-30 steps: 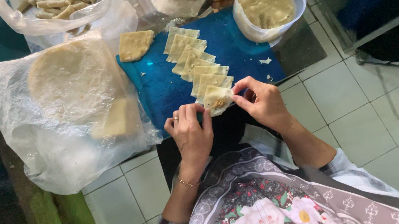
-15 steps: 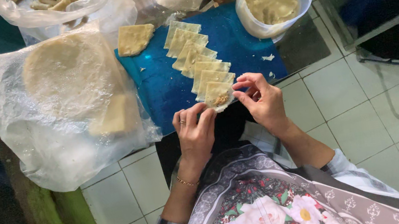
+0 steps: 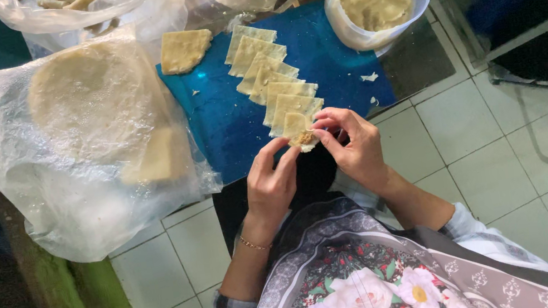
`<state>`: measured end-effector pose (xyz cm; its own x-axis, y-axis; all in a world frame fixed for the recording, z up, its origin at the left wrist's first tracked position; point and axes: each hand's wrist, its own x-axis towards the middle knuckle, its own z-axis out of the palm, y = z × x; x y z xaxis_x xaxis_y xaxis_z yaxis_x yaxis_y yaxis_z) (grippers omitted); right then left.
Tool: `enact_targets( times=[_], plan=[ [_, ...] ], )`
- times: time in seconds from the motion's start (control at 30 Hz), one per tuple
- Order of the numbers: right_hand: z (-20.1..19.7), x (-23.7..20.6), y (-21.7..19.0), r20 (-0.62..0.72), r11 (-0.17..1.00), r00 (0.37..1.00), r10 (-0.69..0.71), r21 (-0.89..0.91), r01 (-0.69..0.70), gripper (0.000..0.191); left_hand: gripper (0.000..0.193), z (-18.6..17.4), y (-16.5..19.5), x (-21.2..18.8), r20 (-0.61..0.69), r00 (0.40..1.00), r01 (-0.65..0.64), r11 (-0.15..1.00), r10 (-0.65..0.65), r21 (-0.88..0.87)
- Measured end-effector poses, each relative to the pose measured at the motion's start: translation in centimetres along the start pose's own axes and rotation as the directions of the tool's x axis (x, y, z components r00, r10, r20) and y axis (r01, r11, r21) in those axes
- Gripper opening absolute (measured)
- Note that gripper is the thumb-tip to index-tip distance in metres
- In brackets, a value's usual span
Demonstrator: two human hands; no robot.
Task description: The person sits at a table and assembles filled dough snacks. They take triangular dough wrappers from a plastic bag, scoop filling from a container onto a wrapper, place a second wrapper on top, press the edges together, and set the finished piece on a blue board in a growing stack.
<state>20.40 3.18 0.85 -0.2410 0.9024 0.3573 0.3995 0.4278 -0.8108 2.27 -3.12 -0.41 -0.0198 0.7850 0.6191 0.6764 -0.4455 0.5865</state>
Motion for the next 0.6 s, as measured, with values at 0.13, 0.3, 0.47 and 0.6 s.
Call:
enact_targets(
  times=[0.13, 0.3, 0.47, 0.6],
  plan=[
    [0.0, -0.1, -0.3, 0.021, 0.999, 0.999, -0.038, -0.009, 0.038, 0.030, 0.029, 1.0, 0.3, 0.0, -0.050, 0.998, 0.039, 0.989, -0.047, -0.139],
    [-0.5, -0.2, -0.9, 0.075, 0.996, 0.995, -0.072, -0.041, 0.075, 0.033, 0.032, 2.5, 0.6, 0.0, -0.158, 0.973, 0.150, 0.981, -0.168, -0.120],
    [-1.2, -0.2, -1.4, 0.143, 0.977, 0.975, -0.170, -0.103, 0.186, 0.040, 0.042, 2.9, 0.9, -0.5, -0.201, 0.961, 0.162, 0.975, -0.192, -0.154],
    [-1.5, 0.0, -1.6, 0.195, 0.953, 0.954, -0.229, -0.156, 0.260, 0.046, 0.041, 3.1, 1.2, -0.9, -0.198, 0.955, 0.196, 0.969, -0.223, -0.148]
  ],
)
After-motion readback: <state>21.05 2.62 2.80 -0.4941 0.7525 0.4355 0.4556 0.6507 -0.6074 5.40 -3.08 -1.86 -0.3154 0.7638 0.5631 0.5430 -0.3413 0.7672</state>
